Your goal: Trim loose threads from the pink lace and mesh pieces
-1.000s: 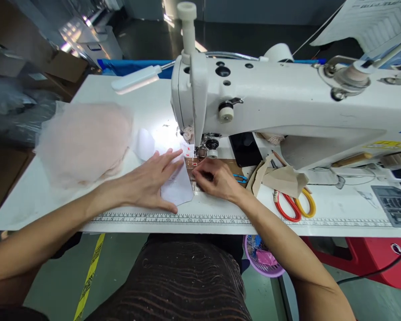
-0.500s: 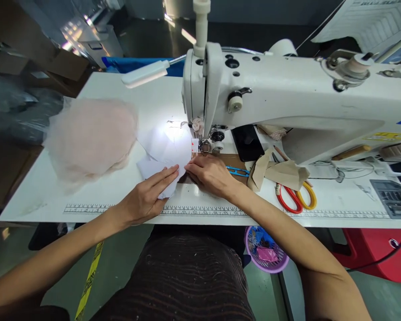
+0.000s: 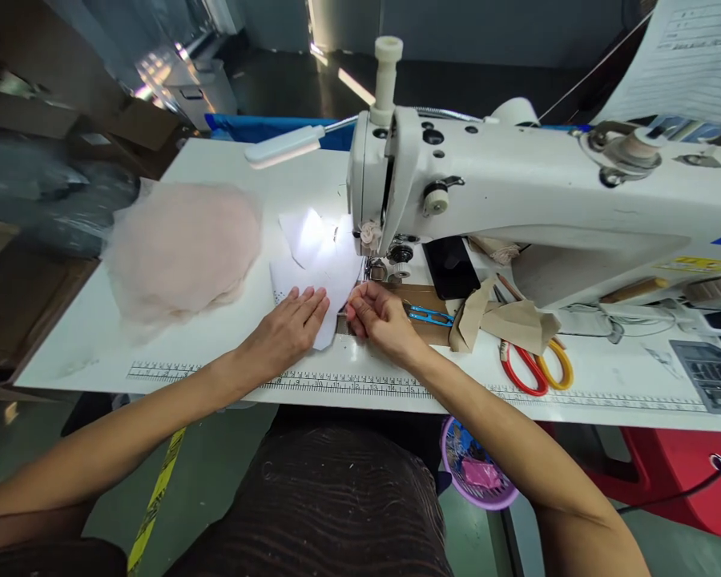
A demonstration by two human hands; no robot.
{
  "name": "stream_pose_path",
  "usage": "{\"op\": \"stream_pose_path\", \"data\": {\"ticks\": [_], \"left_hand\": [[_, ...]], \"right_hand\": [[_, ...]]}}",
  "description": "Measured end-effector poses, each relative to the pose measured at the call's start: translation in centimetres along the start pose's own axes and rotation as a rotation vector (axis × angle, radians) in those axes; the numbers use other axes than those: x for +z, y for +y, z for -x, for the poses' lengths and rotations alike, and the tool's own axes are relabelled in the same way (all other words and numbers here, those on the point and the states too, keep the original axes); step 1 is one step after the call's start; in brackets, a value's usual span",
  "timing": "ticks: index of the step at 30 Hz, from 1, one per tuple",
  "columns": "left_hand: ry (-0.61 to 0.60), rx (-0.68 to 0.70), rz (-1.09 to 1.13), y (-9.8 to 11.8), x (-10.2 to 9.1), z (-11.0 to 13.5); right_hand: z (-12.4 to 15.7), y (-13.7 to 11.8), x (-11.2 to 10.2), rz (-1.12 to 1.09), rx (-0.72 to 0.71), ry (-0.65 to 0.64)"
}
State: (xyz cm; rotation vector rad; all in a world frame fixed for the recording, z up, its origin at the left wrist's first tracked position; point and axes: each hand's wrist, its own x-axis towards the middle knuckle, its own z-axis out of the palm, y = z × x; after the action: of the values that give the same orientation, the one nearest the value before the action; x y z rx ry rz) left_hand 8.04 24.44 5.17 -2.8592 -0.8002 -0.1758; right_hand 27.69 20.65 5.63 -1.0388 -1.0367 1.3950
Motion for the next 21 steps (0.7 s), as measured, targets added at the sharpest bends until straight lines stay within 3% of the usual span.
{"op": "stream_pose_path", "data": {"ticks": [2, 4, 5, 6, 7, 8, 9, 11, 13, 14, 16, 21], "left_hand": [[-0.064, -0.092, -0.001, -0.6, 0.0, -0.3], [-0.096, -0.15, 0.032, -1.5, -0.1, -0.5], [-0.097, -0.153, 0.06, -1.9, -0.2, -0.6], [-0.084, -0.145, 0.09, -2.3, -0.2, -0.6], [-0.06, -0.131, 0.117, -2.7, -0.3, -0.7], [-0.026, -0.114, 0.141, -2.9, -0.3, -0.7], [0.01, -0.098, 0.16, -3.0, -0.4, -0.7], [0.071, -0.07, 0.176, -2.8, -0.4, -0.9], [0.109, -0.04, 0.172, -2.4, -0.4, -1.0], [0.123, -0.025, 0.169, -2.3, -0.4, -1.1], [0.157, -0.007, 0.169, -2.3, -0.3, -1.0], [0.167, 0.079, 0.153, -3.6, -0.8, 0.6]], "right_hand": [[1.9, -0.9, 0.0, 0.002, 0.092, -0.03], [4.7, -2.4, -0.5, 0.054, 0.251, -0.169], [6.2, -3.3, -0.8, 0.104, 0.374, -0.334], [7.5, -4.3, -1.2, 0.164, 0.495, -0.577], [8.6, -5.2, -1.6, 0.242, 0.542, -0.841], [9.1, -5.9, -1.9, 0.383, 0.513, -1.012], [9.2, -6.3, -2.1, 0.539, 0.405, -0.977], [8.0, -6.3, -2.2, 0.828, 0.141, -0.613], [5.5, -4.8, -1.8, 0.983, -0.195, -0.244], [4.1, -3.8, -1.6, 1.052, -0.347, -0.144], [1.9, -1.4, -1.0, 1.175, -0.542, -0.146], [0.7, 1.8, -0.6, 1.424, -0.562, -0.249]]}}
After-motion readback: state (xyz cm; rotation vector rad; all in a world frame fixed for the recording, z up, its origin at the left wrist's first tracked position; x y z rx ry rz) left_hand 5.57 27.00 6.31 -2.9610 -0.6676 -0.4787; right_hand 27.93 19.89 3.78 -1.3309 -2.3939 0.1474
